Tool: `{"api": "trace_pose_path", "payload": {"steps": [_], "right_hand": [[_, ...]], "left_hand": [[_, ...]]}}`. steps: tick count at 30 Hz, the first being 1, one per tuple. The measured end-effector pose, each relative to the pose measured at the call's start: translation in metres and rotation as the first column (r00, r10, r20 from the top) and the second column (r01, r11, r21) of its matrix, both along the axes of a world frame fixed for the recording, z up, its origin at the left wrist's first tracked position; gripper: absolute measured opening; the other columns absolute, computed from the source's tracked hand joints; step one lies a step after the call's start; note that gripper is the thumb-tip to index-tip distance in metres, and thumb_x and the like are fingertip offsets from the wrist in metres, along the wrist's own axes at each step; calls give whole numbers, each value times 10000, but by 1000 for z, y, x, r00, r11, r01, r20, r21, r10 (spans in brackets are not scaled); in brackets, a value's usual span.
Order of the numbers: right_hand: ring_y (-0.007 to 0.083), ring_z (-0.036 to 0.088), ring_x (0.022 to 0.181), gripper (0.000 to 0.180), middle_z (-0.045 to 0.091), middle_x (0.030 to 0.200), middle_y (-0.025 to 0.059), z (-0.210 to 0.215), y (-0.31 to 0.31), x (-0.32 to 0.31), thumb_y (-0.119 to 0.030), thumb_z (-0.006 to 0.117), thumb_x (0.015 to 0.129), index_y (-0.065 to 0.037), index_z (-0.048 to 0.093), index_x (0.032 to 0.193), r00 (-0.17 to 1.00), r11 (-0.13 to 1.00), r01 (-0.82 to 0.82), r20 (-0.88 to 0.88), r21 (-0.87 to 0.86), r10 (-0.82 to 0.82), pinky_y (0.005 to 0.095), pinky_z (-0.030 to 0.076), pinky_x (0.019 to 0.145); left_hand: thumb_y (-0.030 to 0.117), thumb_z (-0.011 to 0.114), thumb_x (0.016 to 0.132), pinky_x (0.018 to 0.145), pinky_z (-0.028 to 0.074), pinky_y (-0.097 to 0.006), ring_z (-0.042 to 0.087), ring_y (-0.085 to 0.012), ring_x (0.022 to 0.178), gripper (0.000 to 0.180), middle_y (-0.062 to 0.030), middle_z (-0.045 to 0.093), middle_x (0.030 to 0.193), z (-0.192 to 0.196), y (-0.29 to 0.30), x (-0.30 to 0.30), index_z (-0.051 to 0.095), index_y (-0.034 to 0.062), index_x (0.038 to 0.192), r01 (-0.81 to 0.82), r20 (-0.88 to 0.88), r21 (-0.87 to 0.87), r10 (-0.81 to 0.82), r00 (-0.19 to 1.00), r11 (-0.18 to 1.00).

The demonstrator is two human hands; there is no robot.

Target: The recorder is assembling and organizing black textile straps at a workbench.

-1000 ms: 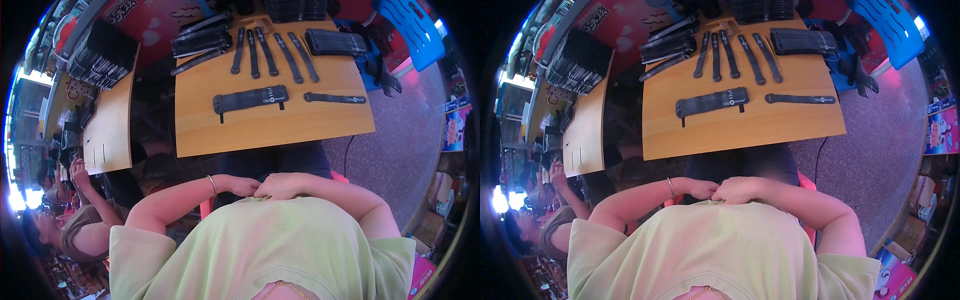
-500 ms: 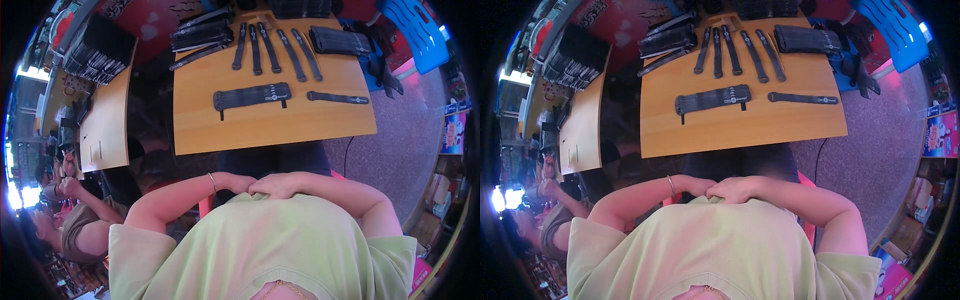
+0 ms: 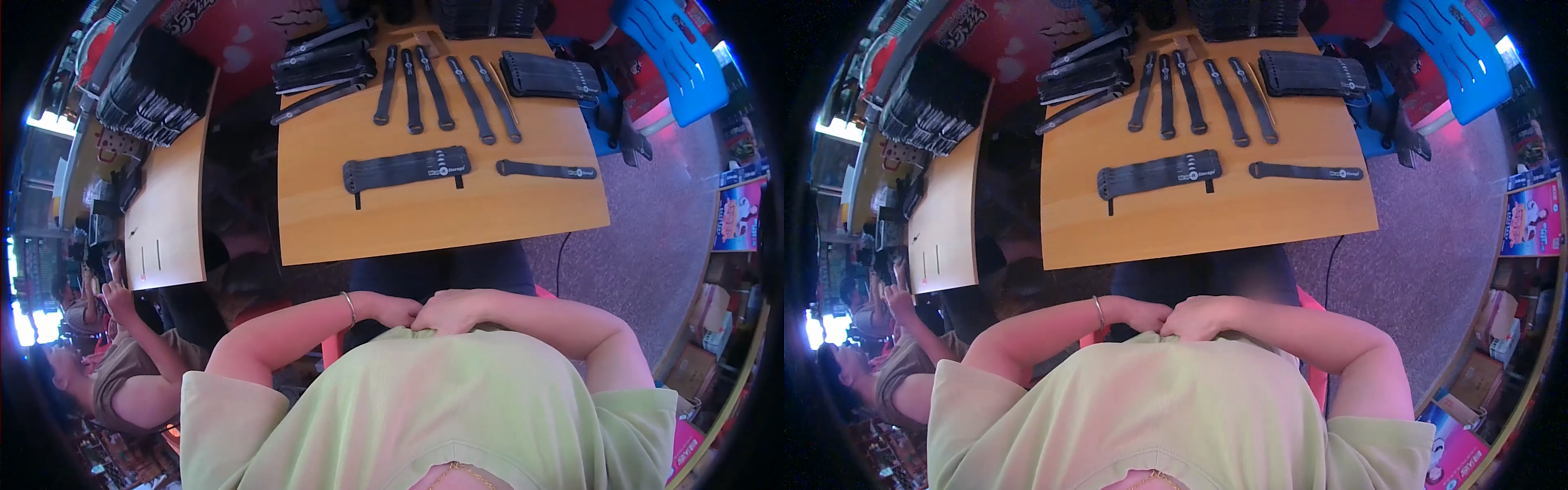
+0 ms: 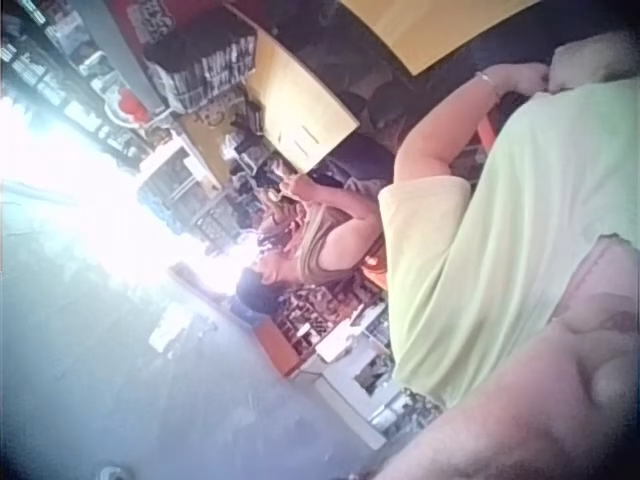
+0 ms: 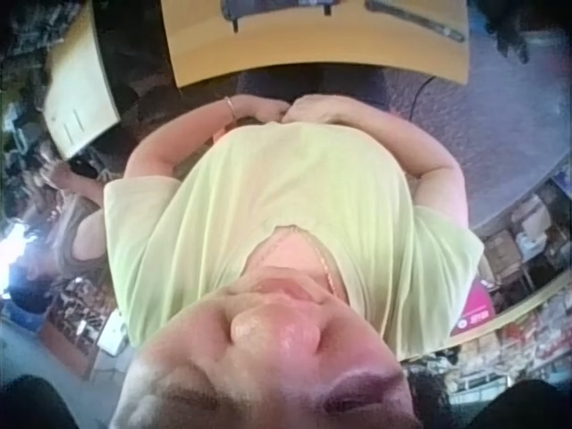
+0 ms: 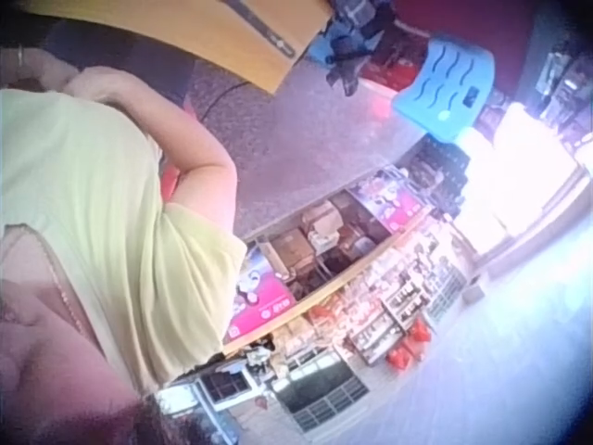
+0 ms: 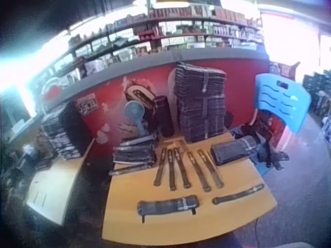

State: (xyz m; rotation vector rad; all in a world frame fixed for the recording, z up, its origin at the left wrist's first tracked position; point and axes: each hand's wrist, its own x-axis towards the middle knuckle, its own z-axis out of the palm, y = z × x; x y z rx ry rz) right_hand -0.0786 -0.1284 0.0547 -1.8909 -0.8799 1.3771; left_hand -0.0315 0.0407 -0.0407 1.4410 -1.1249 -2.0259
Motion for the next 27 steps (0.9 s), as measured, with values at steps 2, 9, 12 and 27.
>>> {"api": "trace_pose_path", "payload": {"steps": [2, 9, 12, 27], "right_hand": [[346, 568, 1049, 480, 590, 1120, 196, -8, -3, -1, -340, 594, 747, -43, 566, 1124, 1000, 998, 28, -3, 61, -28, 442, 444, 851], [359, 567, 1029, 462, 597, 1081, 182, -7, -5, 1, -347, 597, 762, -52, 566, 1117, 1000, 996, 0, 12, 90, -1, 442, 443, 823], [369, 549, 1056, 470, 569, 1141, 199, -7, -10, 0, -370, 595, 781, -46, 558, 1119, 986, 978, 132, -127, 161, -112, 436, 438, 828], [192, 599, 749, 240, 601, 819, 84, 9, -46, 6, -258, 695, 787, -59, 631, 904, 748, 722, 586, 98, 369, -657, 322, 470, 655]], "left_hand": [[134, 615, 841, 900, 436, -337, 551, -163, 1024, 326, -98, 638, 1128, 4, 0, -1, 588, 2, 1138, -71, -6, 24, 72, 997, 997], [175, 578, 876, 956, 408, -354, 529, -195, 1105, 344, -123, 600, 1202, 3, -3, 5, 575, 6, 1175, 47, -41, 54, -45, 998, 997], [161, 625, 847, 924, 431, -343, 541, -167, 1064, 338, -97, 620, 1166, -1, 4, 1, 591, 21, 1153, -14, -43, 50, 16, 999, 999], [208, 677, 817, 919, 434, -353, 545, -167, 1044, 407, -116, 617, 1163, -12, 23, -3, 577, 10, 1158, -248, -180, -89, 229, 957, 965]]}}
